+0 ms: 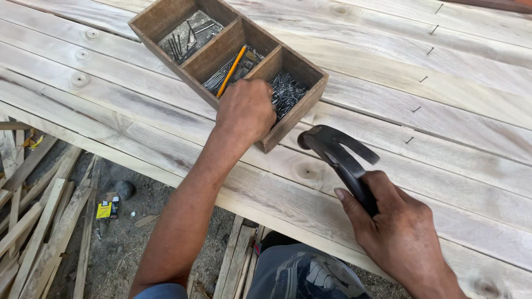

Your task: The person takes nails from a wooden compartment box and hammers them into wooden planks laid on a work table, driving a series of nails across the boards. They briefly carry and position a long plank on the table before resuming hammering.

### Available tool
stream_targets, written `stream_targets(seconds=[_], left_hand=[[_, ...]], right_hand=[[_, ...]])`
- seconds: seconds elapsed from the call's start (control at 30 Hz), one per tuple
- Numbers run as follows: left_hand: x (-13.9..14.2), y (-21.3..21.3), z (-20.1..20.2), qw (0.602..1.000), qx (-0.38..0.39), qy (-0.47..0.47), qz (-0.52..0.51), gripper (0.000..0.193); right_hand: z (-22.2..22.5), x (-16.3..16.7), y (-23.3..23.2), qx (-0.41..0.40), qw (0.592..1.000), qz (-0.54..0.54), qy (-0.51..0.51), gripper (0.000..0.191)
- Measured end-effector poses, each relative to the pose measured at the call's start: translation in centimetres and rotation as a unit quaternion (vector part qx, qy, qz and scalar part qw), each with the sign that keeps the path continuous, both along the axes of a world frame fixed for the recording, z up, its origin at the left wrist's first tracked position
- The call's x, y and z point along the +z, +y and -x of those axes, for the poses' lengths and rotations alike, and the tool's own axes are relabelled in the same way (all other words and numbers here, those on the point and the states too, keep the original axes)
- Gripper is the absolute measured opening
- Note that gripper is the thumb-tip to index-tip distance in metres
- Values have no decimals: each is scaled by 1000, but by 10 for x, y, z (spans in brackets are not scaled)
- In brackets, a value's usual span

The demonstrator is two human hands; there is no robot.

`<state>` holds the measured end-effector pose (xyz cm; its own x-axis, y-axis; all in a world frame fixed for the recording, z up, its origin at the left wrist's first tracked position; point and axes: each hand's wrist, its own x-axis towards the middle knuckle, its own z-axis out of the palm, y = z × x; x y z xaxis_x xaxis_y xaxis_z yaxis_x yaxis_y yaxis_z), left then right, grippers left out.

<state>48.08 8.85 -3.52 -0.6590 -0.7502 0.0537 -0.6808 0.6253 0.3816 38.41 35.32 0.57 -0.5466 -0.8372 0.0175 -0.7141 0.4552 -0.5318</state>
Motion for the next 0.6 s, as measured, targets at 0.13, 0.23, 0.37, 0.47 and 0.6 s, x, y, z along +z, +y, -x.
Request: stream_targets(seconds=[0.13, 0.23, 0.37, 0.47, 0.6], left_hand=[[1, -1, -6, 998, -20, 66, 10, 7], [0, -2, -9, 992, -37, 117, 25, 7], [3, 0, -15, 979, -72, 184, 44, 7], [8, 2, -17, 984, 11, 128, -123, 13], [10, 3, -17, 981, -30, 185, -45, 17]], right_hand=[[-7, -1, -9, 7, 1000, -23, -6, 28], [-10, -3, -13, 3, 999, -48, -5, 29], [-10, -6, -13, -12, 998, -67, -19, 29], [-7, -10, -9, -27, 998, -58, -27, 29], [-5, -13, -6, -30, 998, -45, -26, 28]])
